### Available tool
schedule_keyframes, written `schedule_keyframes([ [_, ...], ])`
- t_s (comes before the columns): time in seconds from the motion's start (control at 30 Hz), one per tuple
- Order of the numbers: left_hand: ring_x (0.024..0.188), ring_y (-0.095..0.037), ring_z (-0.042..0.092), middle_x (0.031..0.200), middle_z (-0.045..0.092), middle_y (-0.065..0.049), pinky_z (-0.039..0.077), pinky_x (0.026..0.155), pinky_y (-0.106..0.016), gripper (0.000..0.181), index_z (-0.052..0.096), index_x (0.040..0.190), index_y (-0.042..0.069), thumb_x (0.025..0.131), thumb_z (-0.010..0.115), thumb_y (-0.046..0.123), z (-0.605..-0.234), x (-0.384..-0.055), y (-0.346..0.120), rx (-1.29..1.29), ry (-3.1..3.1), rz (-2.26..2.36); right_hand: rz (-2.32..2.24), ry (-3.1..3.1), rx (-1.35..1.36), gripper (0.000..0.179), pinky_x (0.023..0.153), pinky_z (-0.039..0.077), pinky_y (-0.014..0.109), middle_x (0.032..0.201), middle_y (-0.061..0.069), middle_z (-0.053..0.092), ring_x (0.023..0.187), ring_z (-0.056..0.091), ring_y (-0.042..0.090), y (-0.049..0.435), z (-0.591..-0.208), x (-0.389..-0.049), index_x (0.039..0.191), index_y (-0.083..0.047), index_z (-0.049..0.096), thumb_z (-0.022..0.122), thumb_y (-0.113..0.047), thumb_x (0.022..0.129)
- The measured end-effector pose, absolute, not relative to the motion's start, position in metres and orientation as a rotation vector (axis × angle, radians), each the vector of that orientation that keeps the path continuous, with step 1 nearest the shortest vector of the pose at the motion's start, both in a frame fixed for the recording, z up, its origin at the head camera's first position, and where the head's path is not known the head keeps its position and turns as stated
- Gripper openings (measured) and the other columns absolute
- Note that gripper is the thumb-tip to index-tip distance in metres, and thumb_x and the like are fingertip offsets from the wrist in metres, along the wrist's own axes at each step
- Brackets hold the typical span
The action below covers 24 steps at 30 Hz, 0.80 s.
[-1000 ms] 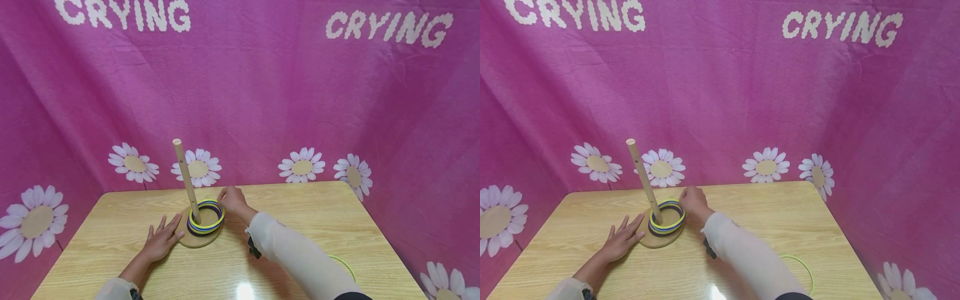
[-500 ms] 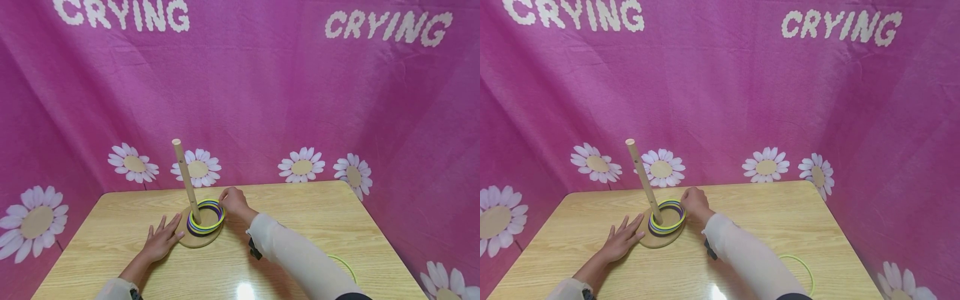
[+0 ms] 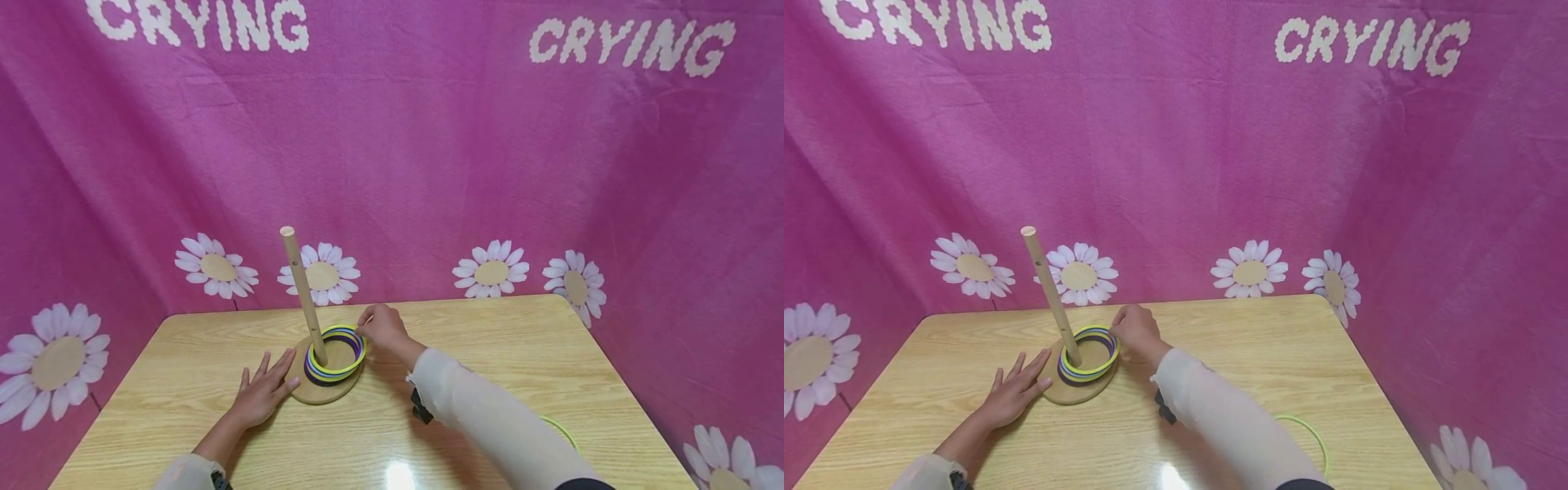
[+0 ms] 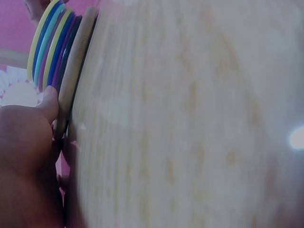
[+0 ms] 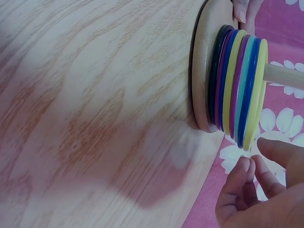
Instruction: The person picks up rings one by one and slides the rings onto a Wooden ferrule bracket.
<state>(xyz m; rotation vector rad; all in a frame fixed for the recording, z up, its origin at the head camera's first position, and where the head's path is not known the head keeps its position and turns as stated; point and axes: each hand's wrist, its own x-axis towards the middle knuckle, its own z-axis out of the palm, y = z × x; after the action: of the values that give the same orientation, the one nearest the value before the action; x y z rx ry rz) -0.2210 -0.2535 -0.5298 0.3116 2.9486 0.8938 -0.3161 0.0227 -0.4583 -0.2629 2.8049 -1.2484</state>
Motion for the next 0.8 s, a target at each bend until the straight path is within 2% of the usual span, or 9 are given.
schedule_keyframes([
  [0.2,0.156,-0.049,0.002,0.169,0.024,-0.013,-0.013,0.113,-0.077,0.068,0.025,0.164,0.012,0.109,0.048,0.043,-0.529,-0.221,-0.253,0.31,2.942,0.896,-1.285,2.8,-0.3,0.009,0.071,0.05,0.029,0.083,0.001,0.072,0.078,0.061,0.014,0.033,-0.461,-0.315,0.084,-0.011,0.074,0.083,-0.013,0.083],
  [0.53,0.156,-0.048,0.001,0.17,0.023,-0.012,-0.013,0.114,-0.076,0.068,0.024,0.165,0.012,0.109,0.047,0.044,-0.527,-0.221,-0.253,0.295,2.931,0.887,-1.33,2.778,-0.34,0.01,0.069,0.05,0.029,0.088,0.004,0.073,0.077,0.062,0.014,0.059,-0.46,-0.31,0.09,-0.01,0.075,0.082,-0.015,0.084],
  [0.8,0.156,-0.048,0.0,0.17,0.022,-0.012,-0.014,0.114,-0.076,0.068,0.023,0.165,0.012,0.109,0.046,0.045,-0.529,-0.221,-0.253,0.292,2.93,0.888,-1.385,2.751,-0.399,0.017,0.07,0.052,0.029,0.083,0.002,0.072,0.078,0.064,0.013,0.081,-0.457,-0.298,0.097,-0.004,0.075,0.082,-0.013,0.084],
])
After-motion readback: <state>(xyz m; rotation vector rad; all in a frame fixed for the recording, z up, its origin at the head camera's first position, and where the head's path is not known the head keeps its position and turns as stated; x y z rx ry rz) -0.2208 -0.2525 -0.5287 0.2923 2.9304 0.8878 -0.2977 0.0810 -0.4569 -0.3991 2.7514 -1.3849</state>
